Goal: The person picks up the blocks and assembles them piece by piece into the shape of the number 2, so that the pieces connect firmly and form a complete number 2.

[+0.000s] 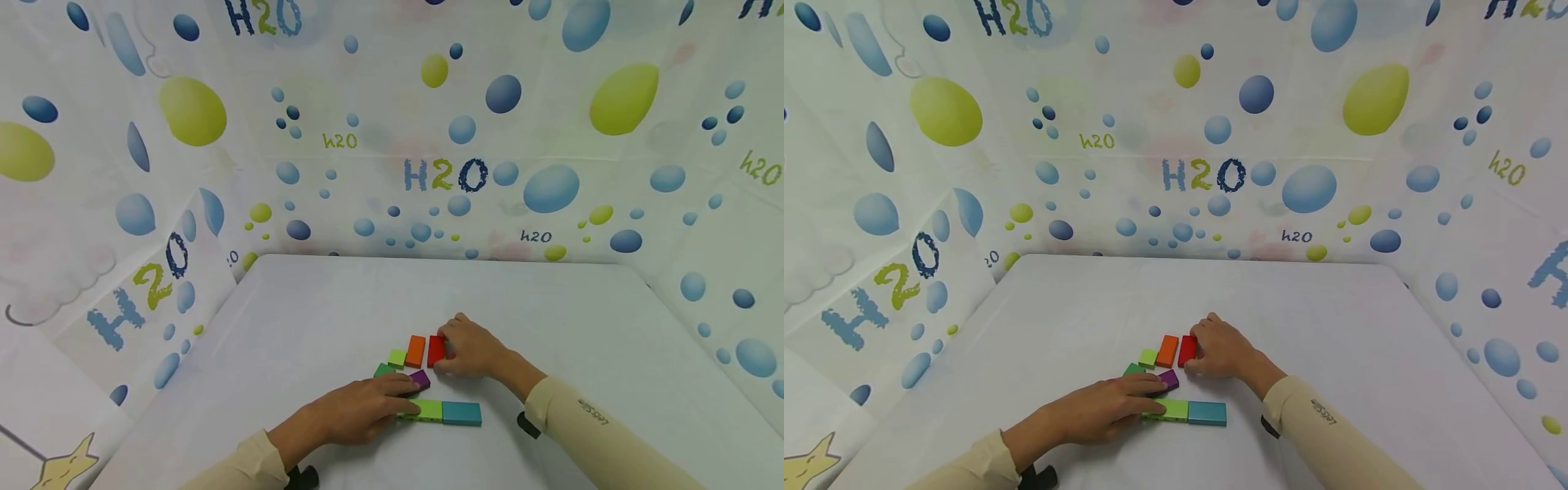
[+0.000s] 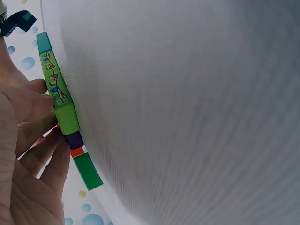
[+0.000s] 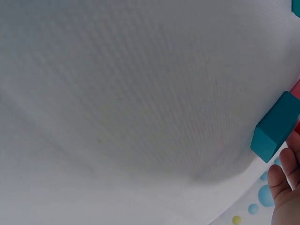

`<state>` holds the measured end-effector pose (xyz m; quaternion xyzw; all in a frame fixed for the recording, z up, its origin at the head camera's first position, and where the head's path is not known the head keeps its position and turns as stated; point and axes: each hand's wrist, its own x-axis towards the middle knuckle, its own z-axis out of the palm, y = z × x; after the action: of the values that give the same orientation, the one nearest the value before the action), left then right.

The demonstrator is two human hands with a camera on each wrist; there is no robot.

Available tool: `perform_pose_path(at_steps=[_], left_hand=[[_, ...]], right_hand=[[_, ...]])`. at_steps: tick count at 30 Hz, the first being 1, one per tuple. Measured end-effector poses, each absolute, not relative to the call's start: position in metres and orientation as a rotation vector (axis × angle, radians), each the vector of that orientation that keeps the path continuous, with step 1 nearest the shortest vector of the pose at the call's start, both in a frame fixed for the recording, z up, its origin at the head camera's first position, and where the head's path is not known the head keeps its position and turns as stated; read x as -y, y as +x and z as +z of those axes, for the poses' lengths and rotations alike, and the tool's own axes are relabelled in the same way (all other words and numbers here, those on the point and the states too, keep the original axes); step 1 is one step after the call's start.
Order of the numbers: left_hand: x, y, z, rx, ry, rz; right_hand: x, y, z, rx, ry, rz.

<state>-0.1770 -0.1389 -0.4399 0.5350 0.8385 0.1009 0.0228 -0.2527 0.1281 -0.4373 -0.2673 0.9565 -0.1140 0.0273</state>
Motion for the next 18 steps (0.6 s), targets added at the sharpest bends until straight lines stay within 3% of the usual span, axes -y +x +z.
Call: perform_pose_path(at_steps=[18], left_hand=[[0.1389,-0.1765,-0.4375,-2.579,1.648,0.314]], right_hand=[[-0.1358,-0.2441,-0.4458,-3.005,-0.920,-0.387]])
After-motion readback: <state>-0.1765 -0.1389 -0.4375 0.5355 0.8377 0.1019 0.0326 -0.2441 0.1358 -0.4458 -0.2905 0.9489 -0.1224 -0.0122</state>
